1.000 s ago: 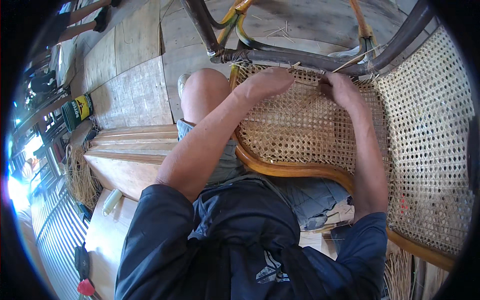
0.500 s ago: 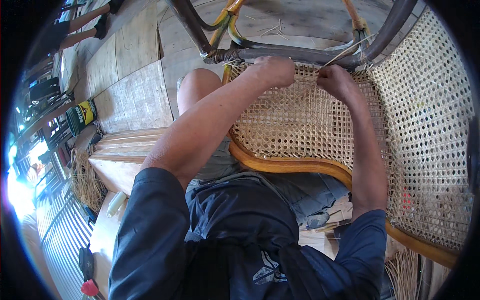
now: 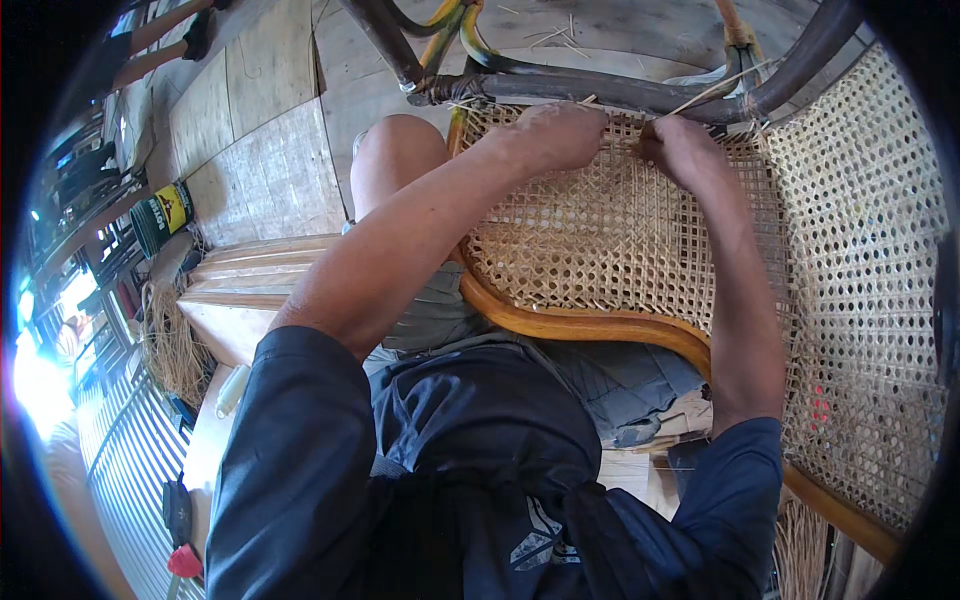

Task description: Weaving the rattan seat of a chair using narrow rattan strips.

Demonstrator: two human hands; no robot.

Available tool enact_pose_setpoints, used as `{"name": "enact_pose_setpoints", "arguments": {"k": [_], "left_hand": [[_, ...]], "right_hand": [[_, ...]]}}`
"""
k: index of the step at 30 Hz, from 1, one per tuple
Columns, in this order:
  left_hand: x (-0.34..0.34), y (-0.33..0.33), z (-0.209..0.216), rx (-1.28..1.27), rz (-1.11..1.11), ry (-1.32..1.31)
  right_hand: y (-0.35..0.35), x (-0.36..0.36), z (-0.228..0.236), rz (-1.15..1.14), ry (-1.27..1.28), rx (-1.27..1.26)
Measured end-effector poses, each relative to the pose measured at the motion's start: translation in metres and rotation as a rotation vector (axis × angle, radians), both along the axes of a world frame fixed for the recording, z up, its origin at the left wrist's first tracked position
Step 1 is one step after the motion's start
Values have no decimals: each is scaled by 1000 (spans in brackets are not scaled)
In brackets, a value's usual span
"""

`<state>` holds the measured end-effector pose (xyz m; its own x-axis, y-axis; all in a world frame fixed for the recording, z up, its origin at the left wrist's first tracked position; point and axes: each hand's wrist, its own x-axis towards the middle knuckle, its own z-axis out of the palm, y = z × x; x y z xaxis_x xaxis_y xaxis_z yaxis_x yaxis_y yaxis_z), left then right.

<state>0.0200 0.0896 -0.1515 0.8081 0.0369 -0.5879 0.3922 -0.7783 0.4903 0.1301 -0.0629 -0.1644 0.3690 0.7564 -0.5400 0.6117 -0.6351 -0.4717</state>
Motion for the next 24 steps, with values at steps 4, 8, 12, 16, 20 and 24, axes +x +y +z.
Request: {"name": "enact_pose_setpoints", "arguments": {"k": [4, 8, 12, 16, 20, 24], "left_hand": [[13, 1, 2, 69, -80, 118], [-5, 30, 10, 89, -72, 164], [-37, 64, 37, 102, -132, 16], [-24, 46, 62, 3, -28, -40], [-17, 20, 28, 112, 33, 159], [4, 11, 29, 89, -22, 250]], "right_hand": [[5, -12, 0, 53, -164, 123], [31, -17, 36, -178, -27, 447], [37, -37, 58, -493, 254, 416], [31, -37, 17, -161, 344, 469], [21, -26, 10, -116, 221, 253], [18, -18, 14, -105, 219, 132]]}}
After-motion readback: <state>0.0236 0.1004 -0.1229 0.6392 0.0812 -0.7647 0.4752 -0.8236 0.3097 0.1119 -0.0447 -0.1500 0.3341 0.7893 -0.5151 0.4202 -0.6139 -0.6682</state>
